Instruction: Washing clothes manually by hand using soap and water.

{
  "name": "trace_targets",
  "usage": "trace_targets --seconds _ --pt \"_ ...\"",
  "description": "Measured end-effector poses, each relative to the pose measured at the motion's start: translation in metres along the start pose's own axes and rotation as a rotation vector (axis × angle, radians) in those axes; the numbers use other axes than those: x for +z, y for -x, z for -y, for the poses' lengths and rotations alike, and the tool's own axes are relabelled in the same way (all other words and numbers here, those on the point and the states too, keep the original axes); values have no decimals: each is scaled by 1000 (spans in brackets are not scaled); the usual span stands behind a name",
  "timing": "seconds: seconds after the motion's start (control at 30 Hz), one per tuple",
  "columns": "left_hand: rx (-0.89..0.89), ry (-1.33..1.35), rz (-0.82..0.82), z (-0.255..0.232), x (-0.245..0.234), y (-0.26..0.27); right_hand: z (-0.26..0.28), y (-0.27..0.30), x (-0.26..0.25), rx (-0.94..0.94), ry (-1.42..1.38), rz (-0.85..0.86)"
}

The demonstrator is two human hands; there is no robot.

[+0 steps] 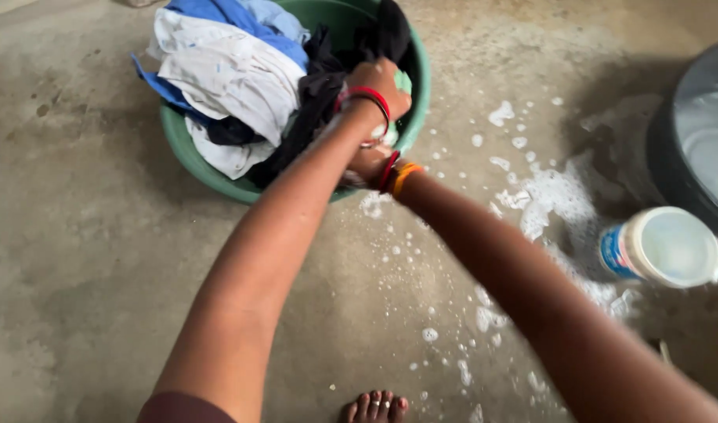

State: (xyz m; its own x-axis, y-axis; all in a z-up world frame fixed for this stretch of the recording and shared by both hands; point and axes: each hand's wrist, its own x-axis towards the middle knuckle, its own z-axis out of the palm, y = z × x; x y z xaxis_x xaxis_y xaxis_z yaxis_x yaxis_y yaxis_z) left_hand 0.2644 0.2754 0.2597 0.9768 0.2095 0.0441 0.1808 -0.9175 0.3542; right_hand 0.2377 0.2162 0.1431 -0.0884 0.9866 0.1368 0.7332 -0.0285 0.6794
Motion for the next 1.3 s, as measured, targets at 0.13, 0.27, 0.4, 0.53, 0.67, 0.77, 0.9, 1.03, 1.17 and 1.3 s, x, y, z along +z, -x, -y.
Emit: trace_targets --seconds 0.13,0.27,0.4,0.53,0.67,0.77,0.9,1.03,1.17,1.3 --pt "120 443 139 -1 15 0 -52 108 -109 -105 109 -21" --pt "26 1044 445 -44 34 29 -52 208 -142 481 -384 -307" --pt "181 749 540 -117 76 37 -50 295 -143 1443 -1043 -82" --pt "428 561 402 -212 103 43 -73 433 -58 2003 -1015 150" --pt "899 969 104 -306 98 35 -136 583 -11 1807 -356 -3" --pt "1100 971 67 -364 127 21 -158 598 -81 2109 -222 -456" --pt "770 879 235 -373 202 31 -136 597 -114 1965 79 138" --pt "603 766 326 -337 269 67 -67 683 63 1731 -248 761" --pt "403 309 375 -334 237 116 -7 612 1 1415 -857 672" --pt "181 93 448 -326 261 123 -46 525 -53 1636 -813 825"
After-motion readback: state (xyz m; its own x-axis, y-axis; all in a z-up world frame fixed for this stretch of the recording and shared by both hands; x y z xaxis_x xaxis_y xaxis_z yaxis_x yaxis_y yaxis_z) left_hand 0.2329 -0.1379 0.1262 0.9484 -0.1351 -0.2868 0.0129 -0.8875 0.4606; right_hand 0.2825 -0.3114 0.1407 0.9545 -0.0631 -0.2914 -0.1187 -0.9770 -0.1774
